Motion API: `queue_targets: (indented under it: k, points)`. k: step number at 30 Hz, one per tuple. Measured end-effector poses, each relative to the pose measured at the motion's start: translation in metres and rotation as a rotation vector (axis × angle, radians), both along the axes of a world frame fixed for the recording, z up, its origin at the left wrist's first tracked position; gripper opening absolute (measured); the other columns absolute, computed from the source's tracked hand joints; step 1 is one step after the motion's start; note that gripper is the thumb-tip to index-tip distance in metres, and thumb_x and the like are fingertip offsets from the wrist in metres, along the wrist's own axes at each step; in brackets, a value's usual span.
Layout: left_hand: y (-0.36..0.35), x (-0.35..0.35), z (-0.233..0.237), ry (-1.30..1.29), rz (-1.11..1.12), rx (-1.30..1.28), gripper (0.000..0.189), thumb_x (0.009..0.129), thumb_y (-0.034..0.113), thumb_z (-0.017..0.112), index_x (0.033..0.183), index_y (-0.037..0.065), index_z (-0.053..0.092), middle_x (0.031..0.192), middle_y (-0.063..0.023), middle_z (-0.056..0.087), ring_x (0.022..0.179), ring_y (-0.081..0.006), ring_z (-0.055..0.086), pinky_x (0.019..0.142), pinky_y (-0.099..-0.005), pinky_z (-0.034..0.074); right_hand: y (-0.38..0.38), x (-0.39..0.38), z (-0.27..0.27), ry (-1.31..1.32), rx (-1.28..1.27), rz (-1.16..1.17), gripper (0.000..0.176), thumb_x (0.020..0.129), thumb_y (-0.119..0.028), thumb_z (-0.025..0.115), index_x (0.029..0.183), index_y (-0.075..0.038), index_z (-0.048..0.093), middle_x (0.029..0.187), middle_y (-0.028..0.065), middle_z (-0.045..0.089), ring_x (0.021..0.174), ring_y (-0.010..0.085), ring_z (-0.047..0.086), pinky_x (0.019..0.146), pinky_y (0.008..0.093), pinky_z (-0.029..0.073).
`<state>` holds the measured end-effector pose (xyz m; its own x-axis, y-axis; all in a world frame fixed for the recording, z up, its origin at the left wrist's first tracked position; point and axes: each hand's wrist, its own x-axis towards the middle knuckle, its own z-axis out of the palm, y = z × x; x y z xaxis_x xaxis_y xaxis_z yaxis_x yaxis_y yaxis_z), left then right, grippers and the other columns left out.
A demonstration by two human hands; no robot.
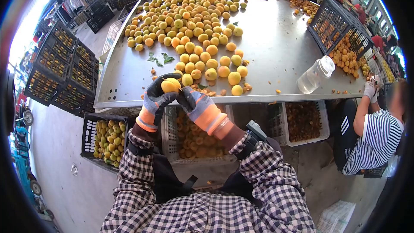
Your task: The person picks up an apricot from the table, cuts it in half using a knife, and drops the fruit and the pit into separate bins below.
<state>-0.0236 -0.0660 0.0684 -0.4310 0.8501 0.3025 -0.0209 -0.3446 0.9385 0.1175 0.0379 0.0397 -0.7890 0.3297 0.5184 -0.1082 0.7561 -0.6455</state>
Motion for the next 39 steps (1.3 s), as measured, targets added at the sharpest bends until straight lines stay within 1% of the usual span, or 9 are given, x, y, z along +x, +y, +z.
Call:
queue_targets:
  k: [4,7,9,11,17,23,31,35,39]
  points:
    - [0.005,0.024,-0.003,-0.182,-0.002,0.015,0.051,0.085,0.026,0.065,0.124,-0.003,0.051,0.115,-0.0114,0.06,0.104,-0.0206,0.059,0.095,-0.0326,0.044,-0.001,-0.012,-0.013,0.129,0.127,-0.031,0.026,0.084,-0.008,0.059,0.108,-0.001,0.052,0.085,0.0175,0.06,0.079,0.0354,0.061,0.066,0.0393,0.049]
    - [0.01,0.043,0.002,-0.675,-0.085,0.055,0.051,0.091,0.032,0.059,0.126,-0.003,0.048,0.114,-0.0141,0.061,0.103,-0.0224,0.059,0.095,-0.0329,0.043,-0.001,-0.013,-0.021,0.153,0.042,-0.021,0.025,0.083,-0.008,0.06,0.107,-0.002,0.052,0.083,0.0174,0.06,0.079,0.0364,0.061,0.067,0.04,0.049]
    - [0.012,0.031,-0.005,-0.646,-0.072,0.007,0.043,0.089,0.027,0.063,0.121,-0.001,0.054,0.099,-0.0072,0.064,0.091,-0.0157,0.061,0.08,-0.0286,0.049,0.002,-0.011,-0.019,0.11,-0.059,-0.021,0.024,0.083,-0.008,0.06,0.105,-0.002,0.052,0.083,0.0177,0.06,0.079,0.0373,0.06,0.067,0.0406,0.048]
    - [0.015,-0.007,-0.04,-0.063,0.051,-0.174,0.046,0.083,0.021,0.071,0.12,0.0,0.055,0.102,-0.0064,0.064,0.093,-0.0136,0.06,0.08,-0.0279,0.05,0.008,-0.007,-0.017,0.049,-0.011,-0.019,0.024,0.081,-0.008,0.062,0.102,-0.002,0.053,0.083,0.0193,0.06,0.081,0.0392,0.059,0.067,0.0419,0.048]
    - [0.012,0.007,-0.009,0.086,0.08,-0.068,0.04,0.082,0.022,0.072,0.112,0.0,0.061,0.103,-0.0057,0.064,0.094,-0.0127,0.059,0.084,-0.0283,0.048,0.004,0.0,-0.008,-0.063,0.085,-0.065,0.026,0.081,-0.01,0.064,0.102,-0.001,0.053,0.085,0.0201,0.061,0.082,0.0383,0.06,0.067,0.0414,0.048]
    - [0.029,0.046,-0.014,-0.851,0.086,0.052,0.036,0.094,0.035,0.054,0.106,0.002,0.062,0.095,-0.0043,0.062,0.095,-0.0153,0.058,0.088,-0.0274,0.043,0.005,-0.014,-0.038,-0.102,0.038,-0.12,0.027,0.085,-0.016,0.059,0.106,0.0,0.051,0.088,0.0208,0.061,0.084,0.0376,0.06,0.069,0.0418,0.049]
    - [0.022,0.019,-0.017,-0.053,0.113,-0.176,0.042,0.097,0.039,0.046,0.108,0.0,0.059,0.098,-0.0054,0.063,0.089,-0.0143,0.059,0.082,-0.0273,0.047,0.005,-0.013,-0.036,-0.249,-0.013,-0.084,0.026,0.084,-0.009,0.056,0.109,-0.003,0.055,0.103,0.0162,0.058,0.094,0.0326,0.058,0.078,0.0375,0.048]
    - [0.039,0.042,-0.024,-0.843,0.142,0.002,0.039,0.096,0.041,0.048,0.109,0.005,0.057,0.094,-0.0042,0.062,0.084,-0.0144,0.059,0.08,-0.0282,0.048,0.007,-0.031,-0.076,-0.292,0.151,-0.105,0.025,0.085,-0.008,0.053,0.11,-0.003,0.056,0.103,0.015,0.058,0.099,0.0295,0.057,0.082,0.0364,0.047]
    - [0.035,0.044,-0.016,-0.716,0.129,-0.024,0.04,0.095,0.042,0.051,0.109,0.005,0.056,0.093,-0.0041,0.062,0.083,-0.0148,0.059,0.08,-0.0285,0.048,0.005,-0.017,-0.037,-0.329,-0.166,-0.121,0.027,0.085,-0.008,0.053,0.112,-0.004,0.056,0.106,0.0156,0.057,0.099,0.03,0.057,0.081,0.0361,0.047]
